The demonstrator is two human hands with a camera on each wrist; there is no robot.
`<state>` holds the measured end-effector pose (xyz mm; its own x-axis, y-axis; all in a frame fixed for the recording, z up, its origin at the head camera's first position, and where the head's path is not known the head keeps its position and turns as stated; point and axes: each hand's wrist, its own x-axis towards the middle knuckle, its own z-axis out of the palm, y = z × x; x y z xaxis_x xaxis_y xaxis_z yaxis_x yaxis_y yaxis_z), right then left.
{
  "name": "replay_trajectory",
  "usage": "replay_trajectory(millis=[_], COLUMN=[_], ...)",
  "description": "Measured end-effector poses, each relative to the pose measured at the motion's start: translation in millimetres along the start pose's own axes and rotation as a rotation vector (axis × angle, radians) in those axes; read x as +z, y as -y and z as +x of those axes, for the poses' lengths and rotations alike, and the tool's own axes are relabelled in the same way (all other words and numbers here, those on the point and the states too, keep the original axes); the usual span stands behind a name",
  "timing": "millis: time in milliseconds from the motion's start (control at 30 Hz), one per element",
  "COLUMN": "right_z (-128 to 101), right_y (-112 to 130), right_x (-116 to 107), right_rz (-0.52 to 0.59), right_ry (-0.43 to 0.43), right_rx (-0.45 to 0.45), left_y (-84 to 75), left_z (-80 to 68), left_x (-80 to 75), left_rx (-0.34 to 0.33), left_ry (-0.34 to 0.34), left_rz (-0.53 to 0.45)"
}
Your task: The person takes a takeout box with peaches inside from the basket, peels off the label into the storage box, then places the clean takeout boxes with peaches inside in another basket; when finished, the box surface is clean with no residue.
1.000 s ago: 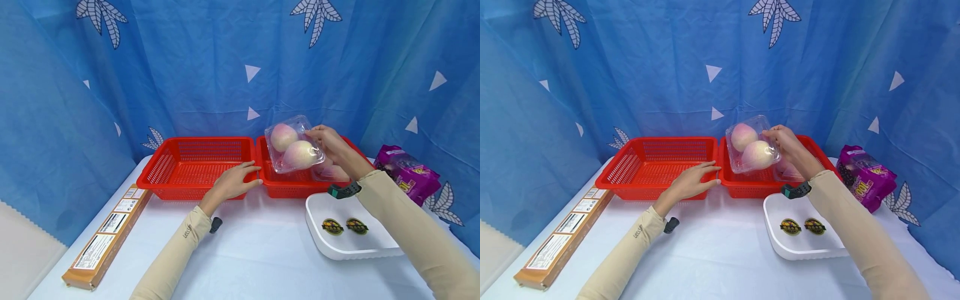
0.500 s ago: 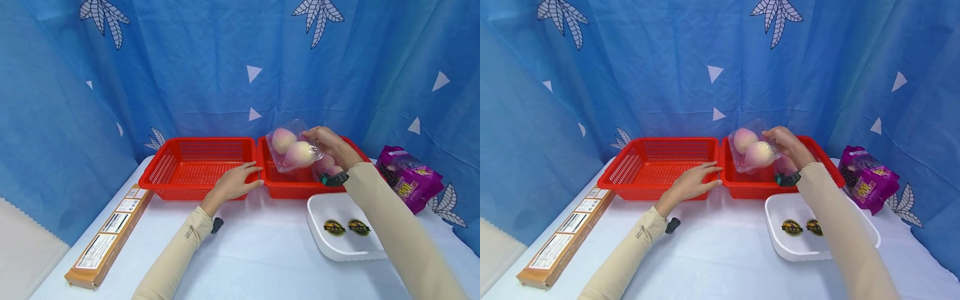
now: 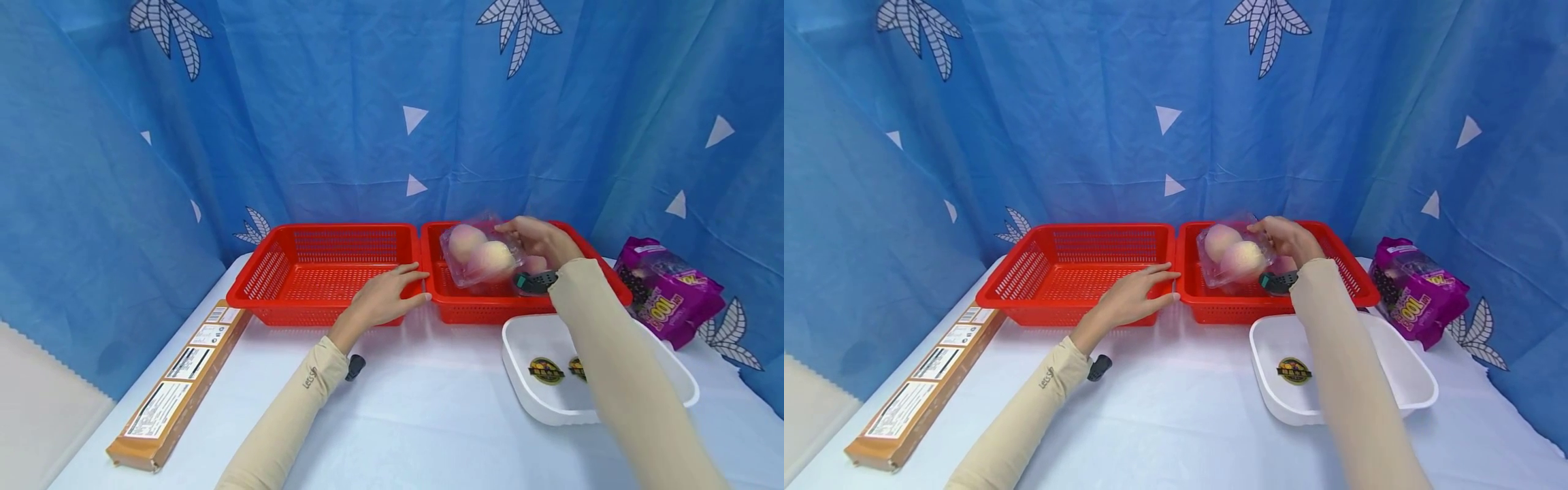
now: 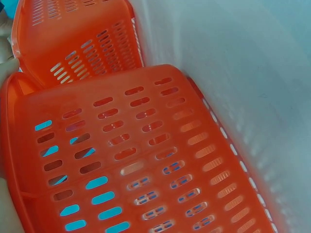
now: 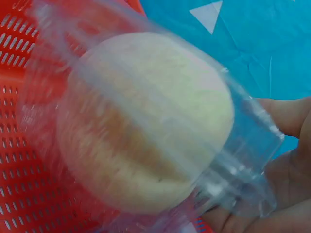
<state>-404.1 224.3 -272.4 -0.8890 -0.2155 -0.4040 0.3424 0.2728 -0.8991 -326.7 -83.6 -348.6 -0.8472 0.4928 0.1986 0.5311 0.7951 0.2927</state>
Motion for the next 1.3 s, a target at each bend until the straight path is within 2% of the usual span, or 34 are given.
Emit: replay_trajectory(millis=[167,500,733,1133,1300], right_z=[0,8,11,19,19], right_y=[-8,-15,-19,-23,-22], right_x=[2,2,5,12,15], right_rz=[0.0,-0.117,-0.146,-0.244,-0.313], right_ry=[-0.046,-0.078,-0.104,-0.135,-0.169], right_rx=[0.086,0.077,0.078,0.124,0.09], left_y=[0.1,1.1,0.6,-0.1,0.3], left_z=[0.2,0.6,1.7,4.8,5.3], left_x=[0.6,0.4,1.4,2.0,1.5], left_rx=[0.002,-0.006,0.006,-0.006,-0.009], left_ry=[0.001,-0.003,-0.005,-0.003,-0.008], left_rz=[0.004,0.019,0.009,0.012,0.007])
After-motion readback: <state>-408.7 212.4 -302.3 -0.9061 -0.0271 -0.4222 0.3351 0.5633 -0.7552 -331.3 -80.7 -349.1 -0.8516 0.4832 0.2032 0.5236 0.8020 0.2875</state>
